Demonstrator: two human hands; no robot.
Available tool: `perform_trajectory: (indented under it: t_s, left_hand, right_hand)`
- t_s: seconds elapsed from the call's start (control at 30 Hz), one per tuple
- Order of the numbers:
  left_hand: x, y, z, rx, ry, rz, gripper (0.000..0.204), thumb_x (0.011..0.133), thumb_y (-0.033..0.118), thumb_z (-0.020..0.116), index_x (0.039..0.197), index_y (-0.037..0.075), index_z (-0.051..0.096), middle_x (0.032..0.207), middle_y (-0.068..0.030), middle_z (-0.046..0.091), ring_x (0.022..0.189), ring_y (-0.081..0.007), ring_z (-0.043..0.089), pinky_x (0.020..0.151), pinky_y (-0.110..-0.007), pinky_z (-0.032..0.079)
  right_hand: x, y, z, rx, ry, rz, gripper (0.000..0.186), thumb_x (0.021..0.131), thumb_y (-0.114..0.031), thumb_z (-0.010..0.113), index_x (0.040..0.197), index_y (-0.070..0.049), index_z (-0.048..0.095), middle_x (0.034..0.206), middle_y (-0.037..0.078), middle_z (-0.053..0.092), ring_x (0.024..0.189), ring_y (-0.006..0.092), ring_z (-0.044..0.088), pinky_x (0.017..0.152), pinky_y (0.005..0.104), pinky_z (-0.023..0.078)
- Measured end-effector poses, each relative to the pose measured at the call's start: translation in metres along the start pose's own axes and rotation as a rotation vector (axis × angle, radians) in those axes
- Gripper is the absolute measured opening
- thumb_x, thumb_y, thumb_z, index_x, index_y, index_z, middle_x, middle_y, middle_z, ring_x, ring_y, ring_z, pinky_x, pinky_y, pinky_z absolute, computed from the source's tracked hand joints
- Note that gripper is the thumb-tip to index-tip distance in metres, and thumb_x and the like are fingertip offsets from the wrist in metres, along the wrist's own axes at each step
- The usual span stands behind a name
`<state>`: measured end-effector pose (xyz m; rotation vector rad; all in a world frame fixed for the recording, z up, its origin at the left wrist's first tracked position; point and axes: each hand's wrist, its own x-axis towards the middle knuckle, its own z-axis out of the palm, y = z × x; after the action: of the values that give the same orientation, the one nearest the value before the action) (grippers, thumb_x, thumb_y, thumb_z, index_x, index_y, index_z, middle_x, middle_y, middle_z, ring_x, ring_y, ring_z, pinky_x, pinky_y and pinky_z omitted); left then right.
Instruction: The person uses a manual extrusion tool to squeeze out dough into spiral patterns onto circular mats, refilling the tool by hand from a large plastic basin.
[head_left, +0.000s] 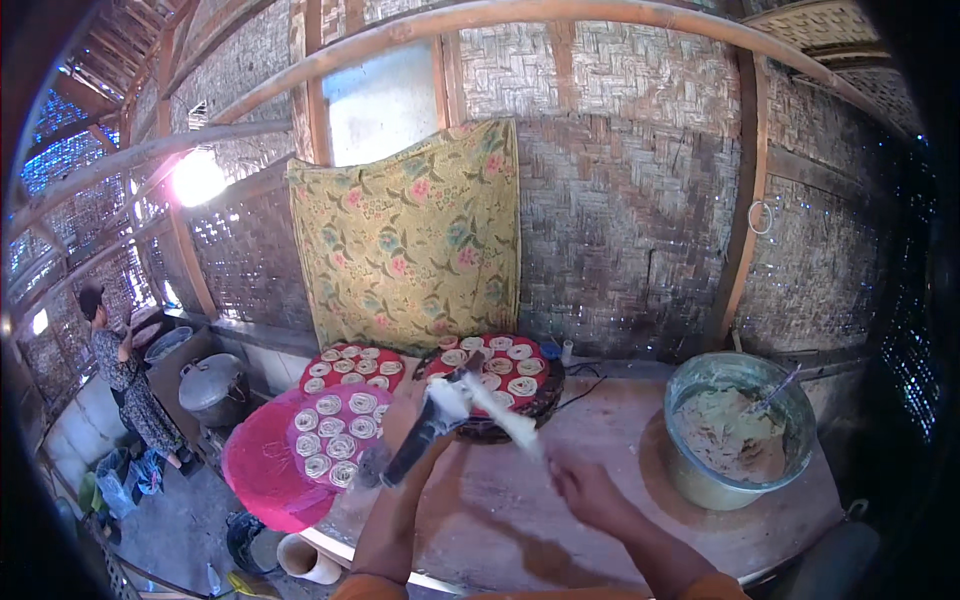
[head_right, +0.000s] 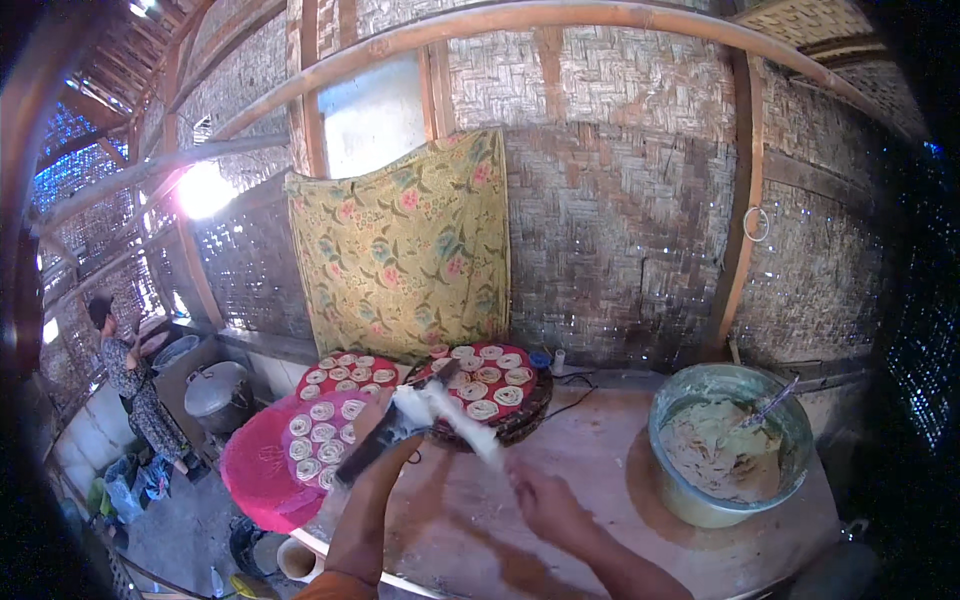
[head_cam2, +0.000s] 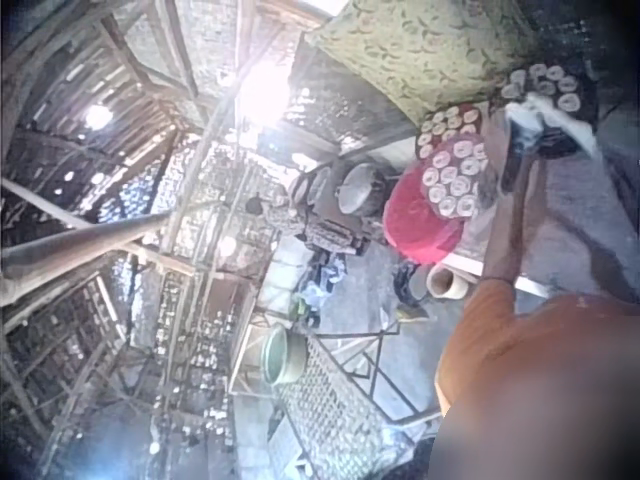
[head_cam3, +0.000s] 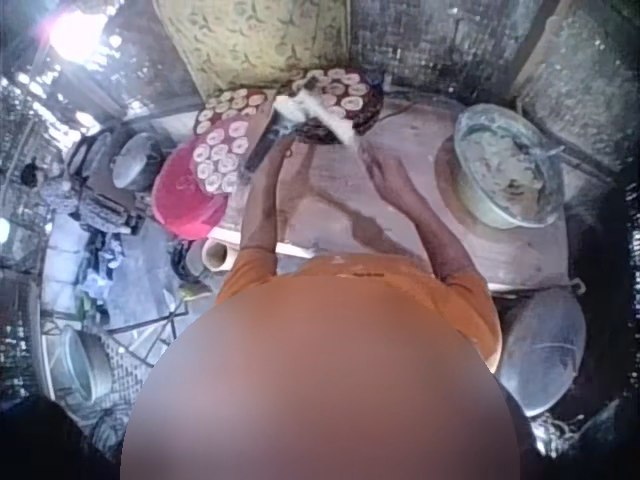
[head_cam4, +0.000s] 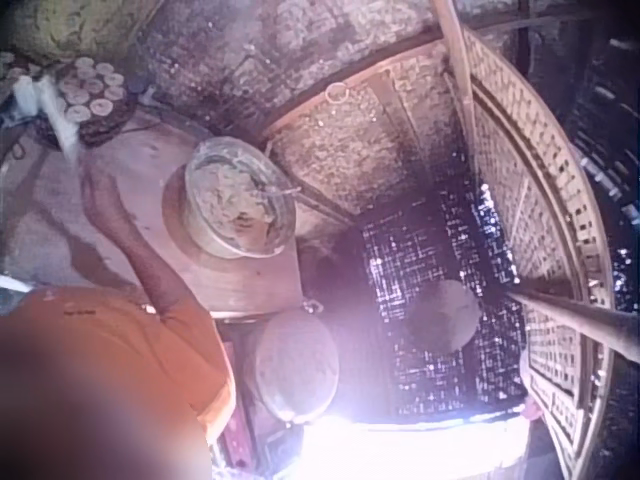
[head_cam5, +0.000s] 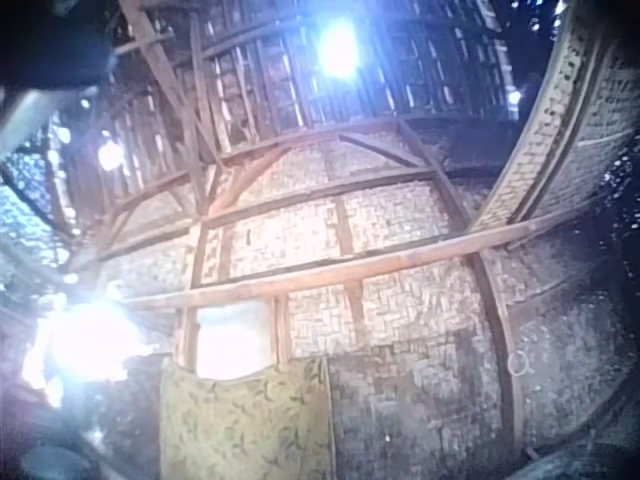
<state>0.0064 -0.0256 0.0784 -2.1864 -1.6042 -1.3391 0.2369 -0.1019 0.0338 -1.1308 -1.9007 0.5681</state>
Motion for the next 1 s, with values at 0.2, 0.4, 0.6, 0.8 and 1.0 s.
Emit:
perform_trajectory:
  t_s: [0.2, 0.4, 0.6, 0.8, 1.0]
  left_hand:
    - [0.012, -0.001, 0.027, 0.135, 0.056, 0.142, 0.032, 0.071, 0.027, 0.062, 0.094, 0.006, 0.057, 0.080, -0.0143, 0.059, 0.075, -0.0359, 0.059, 0.064, -0.043, 0.048]
    - [0.007, -0.013, 0.024, 0.080, 0.033, 0.116, 0.040, 0.066, 0.032, 0.069, 0.095, 0.007, 0.058, 0.083, -0.0152, 0.059, 0.077, -0.0365, 0.059, 0.066, -0.043, 0.048]
    - [-0.007, -0.044, -0.009, -0.526, 0.057, -0.204, 0.031, 0.071, 0.014, 0.065, 0.099, 0.004, 0.057, 0.082, -0.0067, 0.058, 0.073, -0.0224, 0.058, 0.067, -0.034, 0.049]
    - [0.008, -0.033, -0.016, -1.885, 0.253, -0.470, 0.013, 0.069, 0.013, 0.056, 0.079, 0.008, 0.048, 0.070, -0.0018, 0.048, 0.061, -0.0141, 0.049, 0.052, -0.029, 0.040]
    - [-0.003, -0.014, 0.031, -2.177, 0.028, -0.625, 0.013, 0.076, 0.013, 0.055, 0.087, 0.008, 0.052, 0.078, -0.0032, 0.052, 0.072, -0.0160, 0.054, 0.062, -0.032, 0.045]
  right_hand:
    - [-0.001, 0.006, 0.019, 0.110, -0.014, 0.111, 0.043, 0.090, -0.006, 0.042, 0.133, -0.007, 0.043, 0.072, 0.008, 0.055, 0.063, 0.0145, 0.051, 0.062, 0.0310, 0.046]
    - [-0.018, -0.016, -0.073, 0.006, -0.017, 0.103, 0.034, 0.093, -0.015, 0.043, 0.125, -0.008, 0.050, 0.072, 0.011, 0.057, 0.067, 0.0179, 0.057, 0.064, 0.0333, 0.047]
    - [-0.122, 0.137, -0.219, -1.485, 0.013, 0.893, 0.018, 0.080, -0.022, 0.057, 0.089, -0.010, 0.067, 0.077, 0.014, 0.064, 0.070, 0.0316, 0.062, 0.063, 0.0448, 0.048]
    - [-0.058, 0.065, -0.117, -0.493, 0.027, 0.279, 0.026, 0.084, -0.020, 0.059, 0.105, -0.005, 0.061, 0.104, 0.013, 0.059, 0.098, 0.0280, 0.055, 0.083, 0.0371, 0.044]
    - [-0.033, 0.017, 0.021, 1.813, -0.856, 0.753, 0.068, 0.089, -0.066, 0.021, 0.109, -0.008, 0.052, 0.080, 0.012, 0.058, 0.047, 0.0169, 0.049, 0.042, 0.0290, 0.043]
